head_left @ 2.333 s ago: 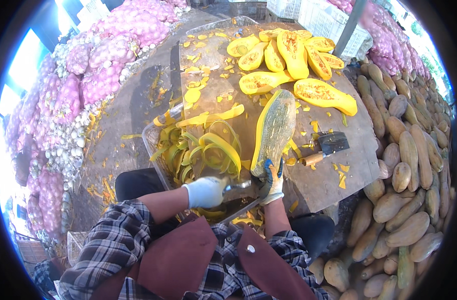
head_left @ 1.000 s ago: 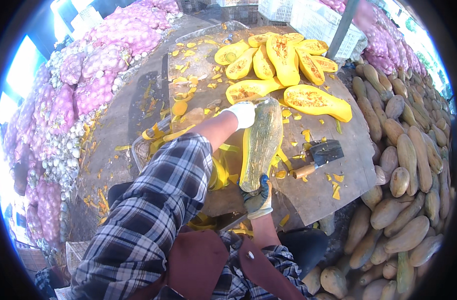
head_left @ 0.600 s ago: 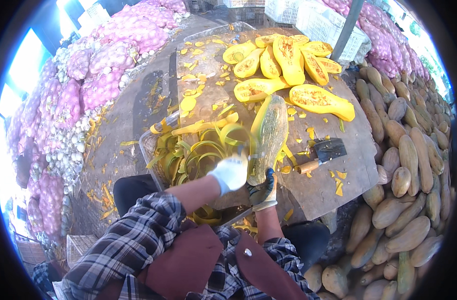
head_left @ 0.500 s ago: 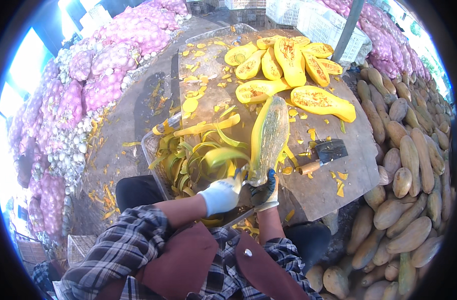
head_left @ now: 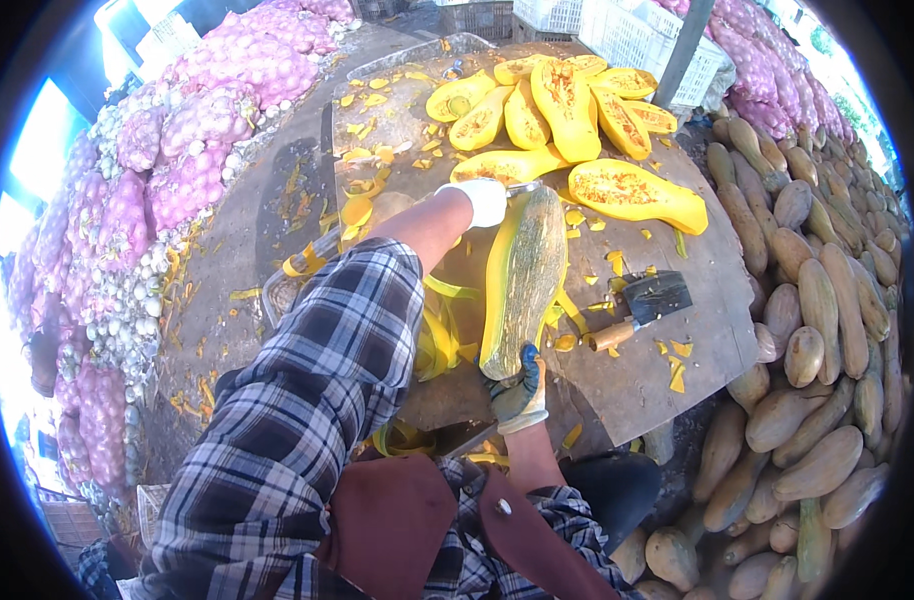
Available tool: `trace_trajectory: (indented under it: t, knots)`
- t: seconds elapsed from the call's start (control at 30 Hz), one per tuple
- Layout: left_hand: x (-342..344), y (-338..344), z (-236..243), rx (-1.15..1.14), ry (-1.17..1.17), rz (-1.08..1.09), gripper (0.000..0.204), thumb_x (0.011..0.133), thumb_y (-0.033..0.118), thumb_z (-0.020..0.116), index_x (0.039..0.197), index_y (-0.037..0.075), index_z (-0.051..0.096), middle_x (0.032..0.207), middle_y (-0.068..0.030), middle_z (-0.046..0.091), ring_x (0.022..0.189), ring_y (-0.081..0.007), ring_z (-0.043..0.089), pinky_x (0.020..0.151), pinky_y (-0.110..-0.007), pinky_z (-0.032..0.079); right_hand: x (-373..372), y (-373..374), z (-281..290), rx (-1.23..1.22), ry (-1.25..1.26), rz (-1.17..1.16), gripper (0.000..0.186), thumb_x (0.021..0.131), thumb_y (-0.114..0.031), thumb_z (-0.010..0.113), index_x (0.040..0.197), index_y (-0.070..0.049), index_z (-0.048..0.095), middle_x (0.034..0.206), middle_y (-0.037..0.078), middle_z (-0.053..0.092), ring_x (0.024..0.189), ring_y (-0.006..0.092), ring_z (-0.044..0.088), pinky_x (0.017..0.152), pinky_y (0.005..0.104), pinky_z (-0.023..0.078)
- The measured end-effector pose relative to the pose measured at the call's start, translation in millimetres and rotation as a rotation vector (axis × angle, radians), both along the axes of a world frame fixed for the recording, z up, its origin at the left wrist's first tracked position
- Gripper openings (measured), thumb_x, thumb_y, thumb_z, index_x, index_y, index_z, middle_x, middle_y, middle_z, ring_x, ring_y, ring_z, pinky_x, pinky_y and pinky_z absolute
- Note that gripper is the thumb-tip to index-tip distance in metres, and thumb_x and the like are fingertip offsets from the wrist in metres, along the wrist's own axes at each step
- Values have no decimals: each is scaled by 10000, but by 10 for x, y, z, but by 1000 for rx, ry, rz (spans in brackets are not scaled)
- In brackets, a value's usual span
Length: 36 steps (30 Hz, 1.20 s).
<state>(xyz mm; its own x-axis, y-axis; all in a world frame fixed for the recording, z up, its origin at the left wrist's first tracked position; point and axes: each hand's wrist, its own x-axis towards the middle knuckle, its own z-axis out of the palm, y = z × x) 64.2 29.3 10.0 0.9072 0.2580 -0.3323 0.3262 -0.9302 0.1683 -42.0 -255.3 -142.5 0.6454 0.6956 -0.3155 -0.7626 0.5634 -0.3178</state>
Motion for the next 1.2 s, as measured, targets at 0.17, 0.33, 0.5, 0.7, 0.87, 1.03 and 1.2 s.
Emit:
trace_trajectory:
  t: [0.17,0.33,0.5,0.7,0.87,1.03,1.2]
  knots:
    - [-462,-188,-257,41,-51,-84,290,903,94,516,986,-79,733,1021,-294,695,931,-395,710,848,-463,554,-38,31,-66,-45,-19,-10,531,940,-305,685,1392,-62,548,1293,108,664,1135,300,665,966,497,569]
    - [-1304,-783,-677,293,-296,-292,222,855,59,562,813,-99,713,910,-283,662,809,-414,677,779,-460,558,-43,97,-31,11,-16,-14,524,958,-299,657,1414,-72,530,1304,109,650,1160,290,650,987,470,554]
    - [-2208,-1645,-444,-420,-23,287,557,900,133,540,1430,-26,484,1118,-300,684,1032,-446,681,916,-509,533,35,20,151,100,94,115,485,967,-318,639,1393,-102,555,1290,89,656,1116,277,670,951,436,570]
    - [-2386,-1323,163,-293,-83,161,412,878,148,543,1259,-8,523,928,-268,685,901,-437,694,780,-513,561,4,81,-38,-33,17,6,481,975,-324,650,1396,-112,555,1287,86,666,1131,283,665,961,464,566]
    - [-798,-389,121,-2,-313,138,347,929,131,489,1160,-114,572,1010,-322,690,970,-444,689,882,-507,547,-25,109,-105,-17,-13,-13,500,973,-302,670,1413,-100,542,1315,88,656,1152,281,660,961,479,568]
    - [-11,-320,218,35,-51,20,346,933,89,464,1135,-149,614,1065,-330,691,990,-395,711,879,-444,558,-36,111,82,-33,-44,-24,529,962,-274,680,1436,-100,523,1323,92,647,1159,277,657,961,462,570]
    - [-825,-799,-246,153,-133,-161,461,931,39,481,1240,-302,471,967,-351,663,862,-379,710,798,-408,581,-71,122,163,-2,-35,-52,544,957,-264,681,1450,-111,510,1324,83,644,1178,269,646,980,446,561]
